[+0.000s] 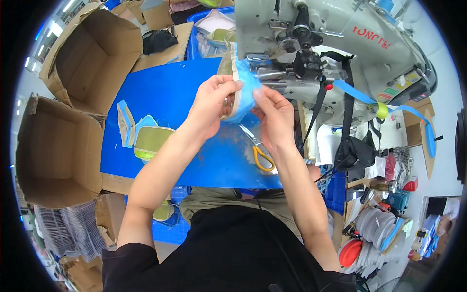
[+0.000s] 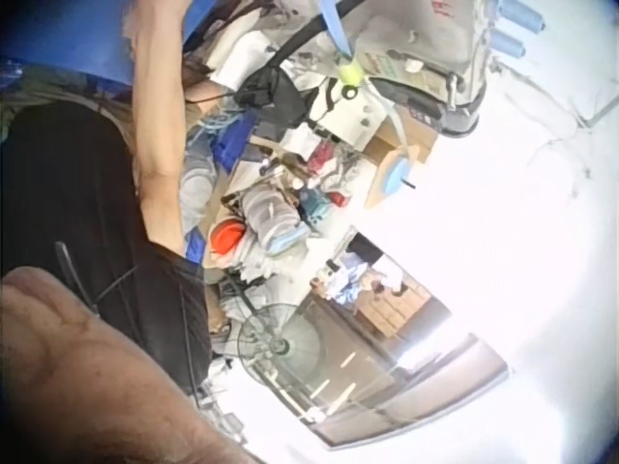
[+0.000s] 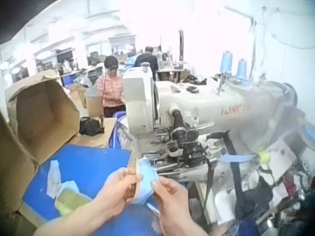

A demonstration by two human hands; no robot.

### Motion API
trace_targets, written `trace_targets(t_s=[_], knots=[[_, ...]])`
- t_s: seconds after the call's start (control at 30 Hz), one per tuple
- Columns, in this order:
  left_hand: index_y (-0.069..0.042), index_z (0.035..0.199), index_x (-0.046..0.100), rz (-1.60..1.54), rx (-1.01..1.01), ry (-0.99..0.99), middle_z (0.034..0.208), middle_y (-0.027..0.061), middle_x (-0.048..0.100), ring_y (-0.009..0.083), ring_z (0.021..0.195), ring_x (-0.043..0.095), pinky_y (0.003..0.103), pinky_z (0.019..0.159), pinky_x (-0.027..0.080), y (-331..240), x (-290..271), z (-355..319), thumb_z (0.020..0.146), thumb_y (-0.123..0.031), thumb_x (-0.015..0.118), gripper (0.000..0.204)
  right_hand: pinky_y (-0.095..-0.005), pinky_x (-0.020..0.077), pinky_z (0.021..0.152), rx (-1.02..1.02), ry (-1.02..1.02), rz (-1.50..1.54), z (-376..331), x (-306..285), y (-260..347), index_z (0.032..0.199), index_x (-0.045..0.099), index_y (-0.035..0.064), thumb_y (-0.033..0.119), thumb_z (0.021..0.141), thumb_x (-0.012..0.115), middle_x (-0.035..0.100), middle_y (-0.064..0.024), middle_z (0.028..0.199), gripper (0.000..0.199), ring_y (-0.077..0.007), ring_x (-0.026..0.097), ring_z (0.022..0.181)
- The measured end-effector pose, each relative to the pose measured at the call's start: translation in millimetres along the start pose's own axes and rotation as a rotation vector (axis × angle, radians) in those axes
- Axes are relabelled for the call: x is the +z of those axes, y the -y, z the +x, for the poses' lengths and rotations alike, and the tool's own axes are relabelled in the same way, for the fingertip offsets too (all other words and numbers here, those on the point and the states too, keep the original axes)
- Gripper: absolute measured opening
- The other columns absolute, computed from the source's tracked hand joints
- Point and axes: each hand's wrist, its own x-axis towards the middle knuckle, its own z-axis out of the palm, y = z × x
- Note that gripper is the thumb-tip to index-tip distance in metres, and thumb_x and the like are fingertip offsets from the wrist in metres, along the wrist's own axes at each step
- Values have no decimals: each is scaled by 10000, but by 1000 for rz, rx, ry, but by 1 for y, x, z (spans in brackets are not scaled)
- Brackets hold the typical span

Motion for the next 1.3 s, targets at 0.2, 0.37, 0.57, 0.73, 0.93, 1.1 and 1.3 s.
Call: trace_targets(t_s=[0.2, 0.37, 0.57, 0.73, 0.93, 1.1, 1.3], knots=[[-78, 1110, 600, -14, 12, 34, 961, 7, 660, 92, 816, 633, 273, 696, 535, 6, -12, 9, 945, -215, 721, 246, -239, 515, 881, -249, -20, -499, -31, -13, 71, 1192, 717, 31, 112, 922, 776, 708, -23, 1078, 288, -74, 635, 917], [-64, 1095, 615, -92, 23, 67, 911, -5, 645, 86, 782, 618, 262, 676, 512, 14, -16, 10, 927, -245, 738, 276, -288, 535, 904, -1063, -476, -772, -26, -91, 238, 1253, 660, -26, 135, 987, 686, 704, -71, 1168, 312, -140, 653, 1049], [-68, 1100, 634, -173, -30, 99, 913, 10, 662, 111, 806, 655, 288, 695, 540, 12, -9, 30, 942, -284, 728, 284, -361, 457, 1047, -920, -767, -1218, 46, -210, 448, 1276, 661, -2, 297, 998, 669, 694, -115, 1232, 408, -183, 621, 1164], [-68, 1106, 630, -127, -22, 92, 931, 17, 691, 105, 805, 678, 288, 719, 570, 11, -10, 43, 966, -281, 713, 268, -380, 448, 1048, -352, -565, -821, 110, -281, 484, 1294, 654, 2, 483, 1023, 593, 692, -130, 1244, 555, -205, 615, 1187], [-48, 1129, 626, -106, 147, 109, 1006, 42, 724, 106, 856, 696, 279, 738, 571, 32, -15, 43, 966, -196, 714, 237, -307, 420, 991, -586, -736, -789, 82, -303, 457, 1386, 599, 35, 495, 1025, 584, 636, -77, 1368, 585, -201, 600, 1182], [0, 1274, 620, -246, 61, -20, 1132, 111, 725, 224, 1067, 690, 395, 959, 551, 52, -69, 6, 982, -145, 664, 330, -376, 413, 1057, -916, -781, -875, 19, -244, 324, 1409, 551, -21, 381, 1042, 582, 616, -105, 1349, 545, -208, 584, 1185], [31, 1245, 653, -704, -347, 77, 1197, 200, 717, 312, 1063, 713, 464, 960, 580, 66, -118, -24, 994, -151, 596, 315, -401, 510, 960, -284, -17, -1317, -91, -123, -5, 1229, 654, 64, 80, 834, 771, 639, -157, 1197, 412, -358, 624, 1127]])
